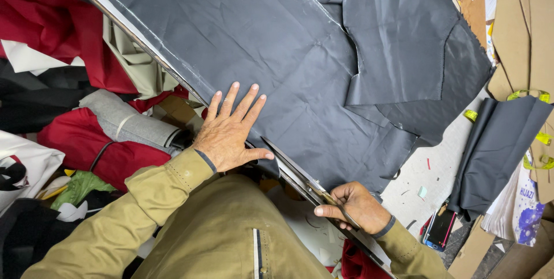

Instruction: The person places a cardboard pattern on a large piece of black fabric, then uses shears to cut along the marked outline. The person adjusts the fabric and continues cutting until a shaped piece is separated from the main roll.

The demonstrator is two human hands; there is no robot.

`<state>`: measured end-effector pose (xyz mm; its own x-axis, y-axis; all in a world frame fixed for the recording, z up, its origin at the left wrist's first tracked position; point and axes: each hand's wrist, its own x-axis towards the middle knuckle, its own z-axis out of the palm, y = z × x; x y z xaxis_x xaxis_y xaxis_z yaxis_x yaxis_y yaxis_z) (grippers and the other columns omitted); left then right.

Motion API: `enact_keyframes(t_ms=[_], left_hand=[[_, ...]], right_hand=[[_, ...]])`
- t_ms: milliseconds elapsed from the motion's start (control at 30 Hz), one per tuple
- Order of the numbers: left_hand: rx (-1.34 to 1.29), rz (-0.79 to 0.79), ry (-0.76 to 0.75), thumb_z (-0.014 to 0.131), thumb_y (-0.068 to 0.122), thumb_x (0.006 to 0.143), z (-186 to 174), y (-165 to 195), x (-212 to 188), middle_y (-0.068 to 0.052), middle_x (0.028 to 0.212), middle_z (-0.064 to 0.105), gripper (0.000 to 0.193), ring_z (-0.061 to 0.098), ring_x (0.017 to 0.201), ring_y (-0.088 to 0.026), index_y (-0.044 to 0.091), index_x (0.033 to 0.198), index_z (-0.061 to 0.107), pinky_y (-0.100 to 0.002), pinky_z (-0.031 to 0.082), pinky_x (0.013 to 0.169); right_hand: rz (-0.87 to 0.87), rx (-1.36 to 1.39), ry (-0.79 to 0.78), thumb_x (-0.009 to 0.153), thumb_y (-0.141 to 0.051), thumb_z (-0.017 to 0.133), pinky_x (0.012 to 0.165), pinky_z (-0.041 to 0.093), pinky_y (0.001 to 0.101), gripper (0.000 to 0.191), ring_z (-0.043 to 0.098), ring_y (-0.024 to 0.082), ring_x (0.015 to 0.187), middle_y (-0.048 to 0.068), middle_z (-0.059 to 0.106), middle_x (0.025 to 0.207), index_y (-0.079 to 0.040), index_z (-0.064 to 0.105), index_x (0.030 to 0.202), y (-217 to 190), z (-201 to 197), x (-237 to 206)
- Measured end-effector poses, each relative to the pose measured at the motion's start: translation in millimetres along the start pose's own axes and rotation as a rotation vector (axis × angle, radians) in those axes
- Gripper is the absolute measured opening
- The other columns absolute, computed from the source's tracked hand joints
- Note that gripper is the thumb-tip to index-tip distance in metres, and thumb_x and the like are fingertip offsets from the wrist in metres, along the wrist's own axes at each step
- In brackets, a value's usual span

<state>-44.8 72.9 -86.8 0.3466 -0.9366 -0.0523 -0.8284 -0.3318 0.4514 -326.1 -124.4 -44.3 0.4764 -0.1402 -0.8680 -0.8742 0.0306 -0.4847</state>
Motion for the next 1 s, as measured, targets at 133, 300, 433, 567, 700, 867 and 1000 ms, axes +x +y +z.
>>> enact_keyframes(t_ms=[133, 300, 433, 567, 700, 867, 1000], left_hand=[[0.013, -0.004, 0.025, 0.046, 0.086, 0.081, -15, -6, 0, -0.015, 0.164, 0.021, 0.110, 0.012, 0.151, -0.040, 0.008, 0.157, 0.029, -0.061, 0.009, 0.118], [0.121, -0.024, 0.227, 0.044, 0.075, 0.095, -48, -50, 15, -0.020, 0.165, 0.030, 0.093, 0.020, 0.153, -0.040, 0.005, 0.157, 0.038, -0.060, 0.012, 0.121], [0.179, -0.082, 0.299, 0.042, 0.066, 0.103, -82, -110, 34, -0.023, 0.167, 0.029, 0.088, 0.020, 0.155, -0.042, 0.001, 0.161, 0.035, -0.058, 0.014, 0.124], [0.228, -0.090, 0.258, 0.041, 0.066, 0.103, -99, -143, 40, -0.021, 0.168, 0.027, 0.087, 0.020, 0.155, -0.041, 0.002, 0.162, 0.032, -0.057, 0.015, 0.126], [0.262, -0.092, 0.216, 0.043, 0.065, 0.101, -100, -148, 43, -0.020, 0.168, 0.023, 0.087, 0.018, 0.154, -0.041, 0.003, 0.161, 0.031, -0.057, 0.015, 0.122], [0.259, -0.114, 0.223, 0.043, 0.065, 0.101, -96, -149, 43, -0.020, 0.170, 0.021, 0.087, 0.016, 0.156, -0.040, 0.004, 0.163, 0.030, -0.057, 0.015, 0.125], [0.239, -0.116, 0.223, 0.043, 0.065, 0.101, -97, -152, 43, -0.019, 0.170, 0.020, 0.087, 0.014, 0.156, -0.040, 0.005, 0.163, 0.029, -0.056, 0.013, 0.125]], right_hand=[[-0.022, 0.016, -0.019, 0.079, -0.025, 0.089, 0.038, 0.039, 0.0260, 0.032, 0.051, 0.008, 0.039, 0.001, 0.056, 0.048, -0.001, 0.071, 0.067, 2, -3, 3], [-0.017, 0.043, -0.021, 0.079, -0.024, 0.089, 0.037, 0.038, 0.0259, 0.033, 0.049, 0.008, 0.038, 0.001, 0.055, 0.048, 0.000, 0.070, 0.066, 5, -5, 7], [-0.020, 0.053, -0.030, 0.079, -0.023, 0.089, 0.038, 0.039, 0.0257, 0.032, 0.050, 0.008, 0.038, 0.001, 0.056, 0.048, 0.000, 0.070, 0.067, 6, -6, 10], [-0.003, 0.058, -0.034, 0.079, -0.023, 0.089, 0.038, 0.039, 0.0254, 0.031, 0.050, 0.008, 0.039, 0.001, 0.056, 0.049, 0.000, 0.072, 0.068, 7, -5, 12], [0.013, 0.067, -0.034, 0.079, -0.022, 0.089, 0.038, 0.039, 0.0254, 0.031, 0.050, 0.008, 0.039, 0.001, 0.056, 0.049, 0.001, 0.071, 0.068, 6, -4, 14], [0.024, 0.065, -0.058, 0.079, -0.024, 0.088, 0.039, 0.040, 0.0248, 0.032, 0.051, 0.008, 0.040, 0.002, 0.057, 0.051, 0.001, 0.072, 0.070, -1, -4, 16], [0.003, 0.029, -0.064, 0.081, -0.029, 0.087, 0.043, 0.044, 0.0233, 0.033, 0.054, 0.007, 0.044, 0.001, 0.060, 0.055, 0.000, 0.072, 0.074, -9, -1, 17]])
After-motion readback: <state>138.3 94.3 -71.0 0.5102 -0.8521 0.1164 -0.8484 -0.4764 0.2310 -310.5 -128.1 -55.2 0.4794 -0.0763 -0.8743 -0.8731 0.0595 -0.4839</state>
